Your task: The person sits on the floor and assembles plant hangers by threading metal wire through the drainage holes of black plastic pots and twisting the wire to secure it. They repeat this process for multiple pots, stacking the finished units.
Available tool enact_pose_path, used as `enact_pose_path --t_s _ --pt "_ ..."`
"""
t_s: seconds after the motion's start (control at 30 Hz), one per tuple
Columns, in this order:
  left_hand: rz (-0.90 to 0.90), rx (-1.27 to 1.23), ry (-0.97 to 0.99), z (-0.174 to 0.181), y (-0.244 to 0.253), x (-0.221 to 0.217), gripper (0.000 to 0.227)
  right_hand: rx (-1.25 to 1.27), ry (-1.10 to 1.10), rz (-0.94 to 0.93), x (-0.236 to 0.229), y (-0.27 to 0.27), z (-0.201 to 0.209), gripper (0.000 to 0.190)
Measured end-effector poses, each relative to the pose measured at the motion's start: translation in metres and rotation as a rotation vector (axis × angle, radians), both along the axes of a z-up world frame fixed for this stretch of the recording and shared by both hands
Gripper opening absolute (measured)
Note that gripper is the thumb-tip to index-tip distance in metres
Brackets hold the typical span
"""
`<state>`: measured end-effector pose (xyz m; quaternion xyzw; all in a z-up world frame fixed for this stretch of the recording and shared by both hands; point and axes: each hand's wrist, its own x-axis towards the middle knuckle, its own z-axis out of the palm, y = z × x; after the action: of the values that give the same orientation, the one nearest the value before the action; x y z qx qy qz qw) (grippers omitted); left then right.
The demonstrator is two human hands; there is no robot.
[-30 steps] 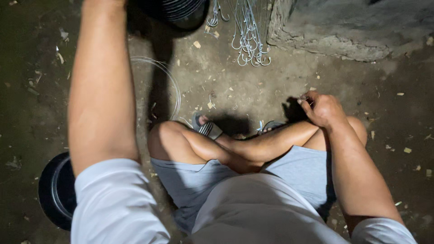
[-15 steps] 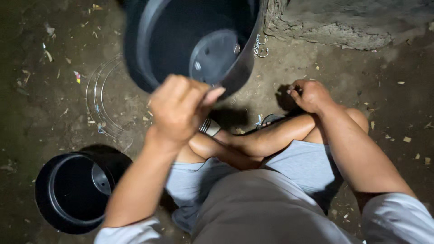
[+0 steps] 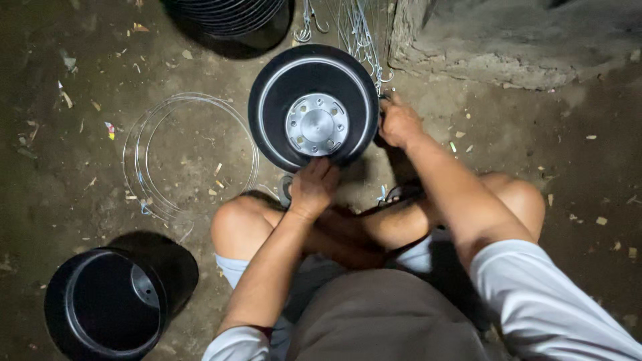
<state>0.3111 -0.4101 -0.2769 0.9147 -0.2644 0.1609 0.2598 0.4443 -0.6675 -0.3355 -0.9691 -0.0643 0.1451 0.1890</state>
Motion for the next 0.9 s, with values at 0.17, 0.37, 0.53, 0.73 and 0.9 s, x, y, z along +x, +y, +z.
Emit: enact_pose_path --t_s 0.17,0.37,0.53,0.73,0.9 --pt "0.031 0.076 0.115 -0.017 -0.002 -0.002 0.009 -0.209 0.076 0.240 0.025 0.013 -0.018 0.050" --pt "0.061 0.075 0.149 -0.018 -0.004 -0.003 0.009 -0.120 0.083 0.217 0.030 -0.005 -0.036 0.037" --pt "0.062 0.071 0.146 -0.019 -0.002 -0.005 0.019 0.016 0.047 0.174 0.026 -0.021 -0.046 0.047" --pt "0.068 0.116 0.194 -0.023 -0.004 -0.006 0.025 -0.211 0.015 0.477 0.035 -0.022 -0.056 0.033" --pt "0.076 0.086 0.126 -0.016 -0.003 -0.004 0.026 0.236 -0.302 -0.071 0.014 -0.024 -0.034 0.031"
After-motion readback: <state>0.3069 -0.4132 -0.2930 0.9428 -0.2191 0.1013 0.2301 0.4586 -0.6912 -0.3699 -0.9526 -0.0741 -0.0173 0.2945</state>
